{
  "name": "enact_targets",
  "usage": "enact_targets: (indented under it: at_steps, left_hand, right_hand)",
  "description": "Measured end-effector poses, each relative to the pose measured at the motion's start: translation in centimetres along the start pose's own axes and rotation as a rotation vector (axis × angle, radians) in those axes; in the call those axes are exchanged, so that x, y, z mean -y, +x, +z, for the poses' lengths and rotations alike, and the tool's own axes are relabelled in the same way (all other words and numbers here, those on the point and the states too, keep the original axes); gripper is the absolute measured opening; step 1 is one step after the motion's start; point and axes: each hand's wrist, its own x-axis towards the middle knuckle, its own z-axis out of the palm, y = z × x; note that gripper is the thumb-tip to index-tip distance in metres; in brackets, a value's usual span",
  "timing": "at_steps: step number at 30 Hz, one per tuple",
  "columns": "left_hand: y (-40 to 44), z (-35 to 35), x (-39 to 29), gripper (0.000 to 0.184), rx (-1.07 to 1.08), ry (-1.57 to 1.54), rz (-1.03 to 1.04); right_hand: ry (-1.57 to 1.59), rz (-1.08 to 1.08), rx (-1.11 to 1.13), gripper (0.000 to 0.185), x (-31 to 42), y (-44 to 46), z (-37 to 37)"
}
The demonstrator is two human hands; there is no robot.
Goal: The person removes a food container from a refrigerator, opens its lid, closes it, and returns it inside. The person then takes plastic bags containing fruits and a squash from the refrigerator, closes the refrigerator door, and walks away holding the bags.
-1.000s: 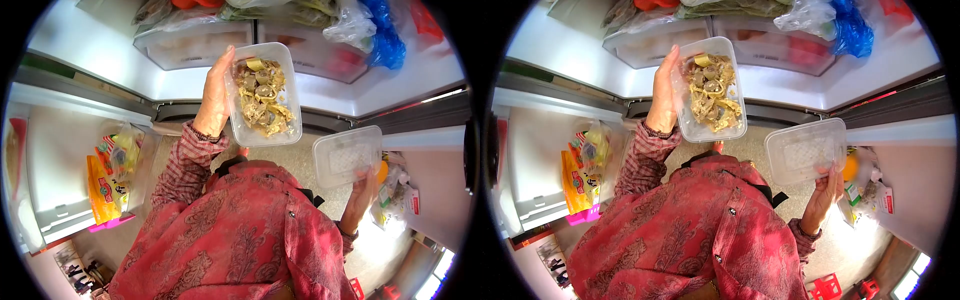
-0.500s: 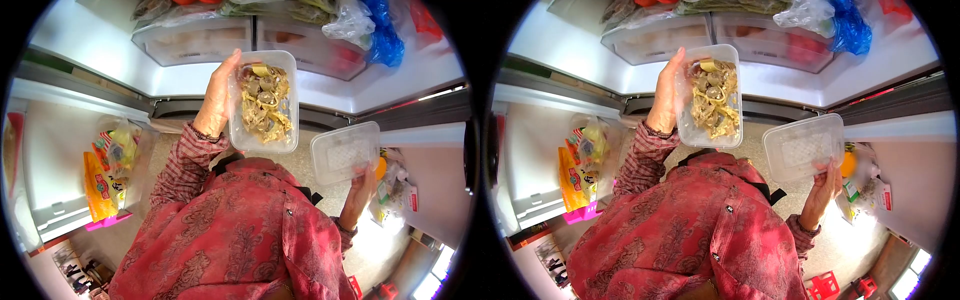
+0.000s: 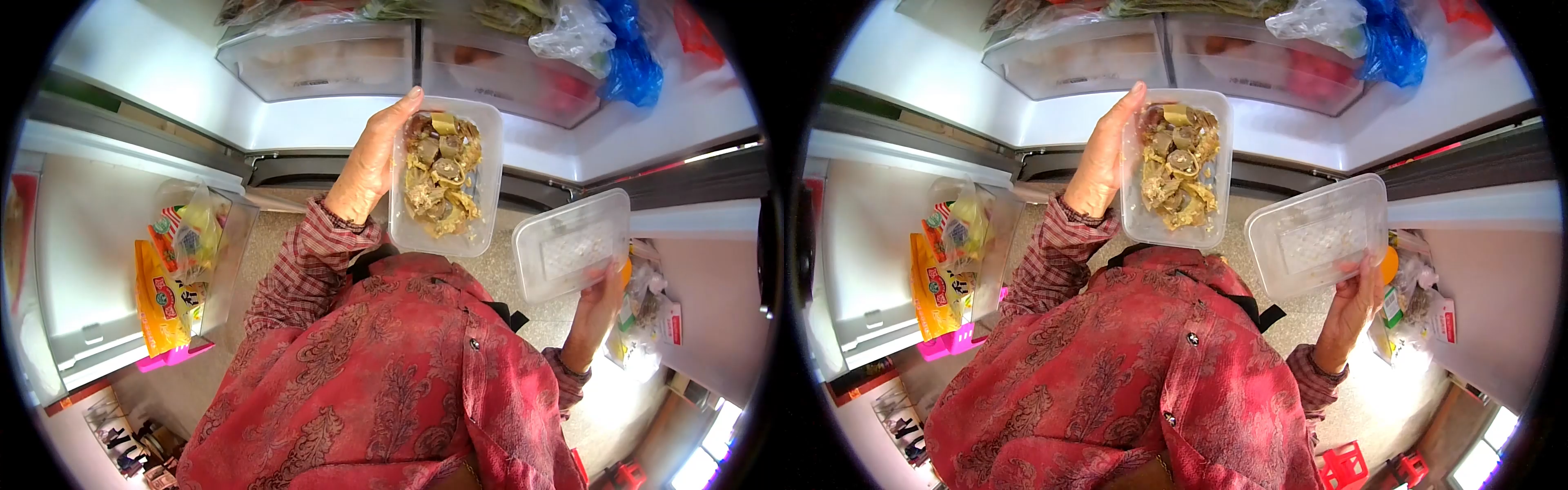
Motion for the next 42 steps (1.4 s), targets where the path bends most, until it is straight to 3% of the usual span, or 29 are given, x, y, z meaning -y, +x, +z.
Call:
enact_targets:
  at_steps: [10, 16, 18, 24, 27, 31, 34, 38, 42]
  left_hand:
    - [0.2, 0.1, 1.3, 0.040, 0.010, -0.002, -0.070]
    - [0.2, 0.5, 2.4, 0.039, 0.081, -0.128, -0.159]
    - [0.6, 0.3, 3.4, 0.037, 0.152, -0.323, -0.312]
    - [1.1, 0.5, 6.1, 0.037, 0.192, -0.119, -0.395]
    - [0.9, 0.5, 7.0, 0.040, 0.207, -0.015, -0.417]
    - [0.6, 0.3, 7.5, 0.045, 0.248, -0.019, -0.432]
    - [0.4, 0.4, 7.5, 0.047, 0.257, -0.049, -0.435]
    - [-0.2, 0.5, 7.4, 0.046, 0.265, -0.172, -0.499]
    - [-1.4, 1.4, 6.0, 0.041, 0.317, -0.076, -0.440]
  right_hand:
    - [0.005, -0.028, 0.119, 0.015, 0.7, -0.7, 2.4]
    - [-0.142, -0.058, 0.261, 0.023, 0.9, -0.4, 2.9]
    - [-0.183, -0.037, 0.287, 0.025, 0.7, -0.4, 3.8]
    - [-0.460, -0.095, 0.449, 0.026, -0.4, 0.0, 7.0]
    - [-0.635, -0.121, 0.449, 0.026, -1.3, 0.6, 7.0]
    - [-0.637, -0.133, 0.438, 0.028, -3.0, 0.4, 6.8]
    - [-0.831, -0.267, 0.364, 0.032, -4.5, -0.2, 6.5]
    - [-0.726, -0.223, 0.363, 0.036, -4.0, -2.0, 7.8]
    - [-0.770, -0.218, 0.356, 0.037, -4.2, -1.6, 7.4]
